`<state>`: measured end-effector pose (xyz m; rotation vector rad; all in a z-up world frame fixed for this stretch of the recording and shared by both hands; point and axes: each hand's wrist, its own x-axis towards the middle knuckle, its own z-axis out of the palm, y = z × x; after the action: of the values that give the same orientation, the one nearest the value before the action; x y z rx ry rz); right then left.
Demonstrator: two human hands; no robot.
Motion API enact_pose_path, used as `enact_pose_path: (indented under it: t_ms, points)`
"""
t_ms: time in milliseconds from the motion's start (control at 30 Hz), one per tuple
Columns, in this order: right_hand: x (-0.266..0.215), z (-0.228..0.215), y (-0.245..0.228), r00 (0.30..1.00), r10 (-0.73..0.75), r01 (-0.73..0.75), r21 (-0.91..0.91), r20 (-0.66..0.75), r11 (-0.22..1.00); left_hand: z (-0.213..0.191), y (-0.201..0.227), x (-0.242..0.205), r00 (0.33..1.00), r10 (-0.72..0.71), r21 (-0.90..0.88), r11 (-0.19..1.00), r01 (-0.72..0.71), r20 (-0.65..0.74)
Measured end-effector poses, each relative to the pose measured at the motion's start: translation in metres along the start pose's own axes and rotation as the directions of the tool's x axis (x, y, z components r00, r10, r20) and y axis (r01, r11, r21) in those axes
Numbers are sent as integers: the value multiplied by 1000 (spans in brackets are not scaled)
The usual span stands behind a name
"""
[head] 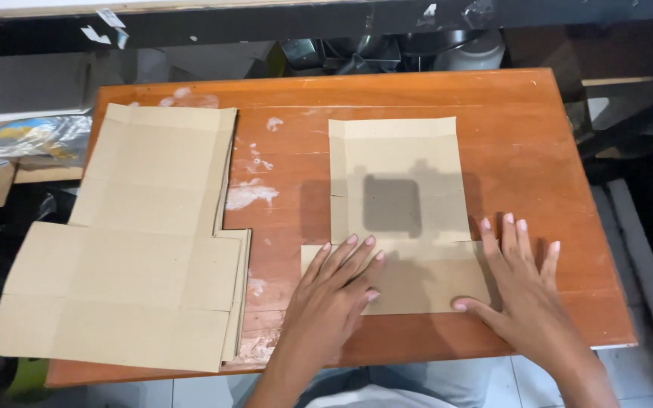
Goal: The person folds flat cardboard pieces into small rectangular boxes by hand on a wooden table. After completing one box, they place it on a nearby shelf with other finished boxes and begin folding another piece.
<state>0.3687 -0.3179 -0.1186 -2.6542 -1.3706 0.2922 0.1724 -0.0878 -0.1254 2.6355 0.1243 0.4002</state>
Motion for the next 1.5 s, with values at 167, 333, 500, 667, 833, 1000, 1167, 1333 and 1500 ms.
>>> enact_pose_path:
  t_ms: [167, 333, 500, 667, 833, 1000, 1167, 1333, 1500]
  points:
    - [18, -8, -54, 992, -117, 116, -16, -48, 993, 8, -3, -1, 999, 30, 89, 996, -27, -28]
    - [34, 13, -111, 977, -192, 197, 46, -94, 979, 8, -7, -2, 999, 47, 69, 996, -49, 18]
    - [18, -5, -70, 993, -106, 96, 162, 53, 982, 4, -6, -2, 1000, 12, 96, 995, -12, -6]
    - [-2, -32, -25, 914, 256, -363, 351, 316, 863, -9, 0, 2, 1000, -6, 4, 1000, 6, 27]
    - [13, -18, -59, 972, 154, -213, 390, 177, 896, -5, 12, 8, 998, -60, 11, 998, 61, -15]
    - [19, -13, -63, 991, 74, -111, 363, 114, 925, 18, 41, 14, 987, -148, 64, 986, 151, -60]
    - [17, -24, -49, 968, 149, -230, 475, 202, 849, 19, 41, 8, 986, -162, 109, 982, 157, 31]
    - [13, -12, -38, 983, 80, -150, 480, 164, 864, -6, 36, 8, 975, -161, -181, 965, 188, 151]
    - [10, -7, -32, 994, -22, -24, 401, 110, 916, 30, 53, 21, 991, -135, 18, 991, 135, -6]
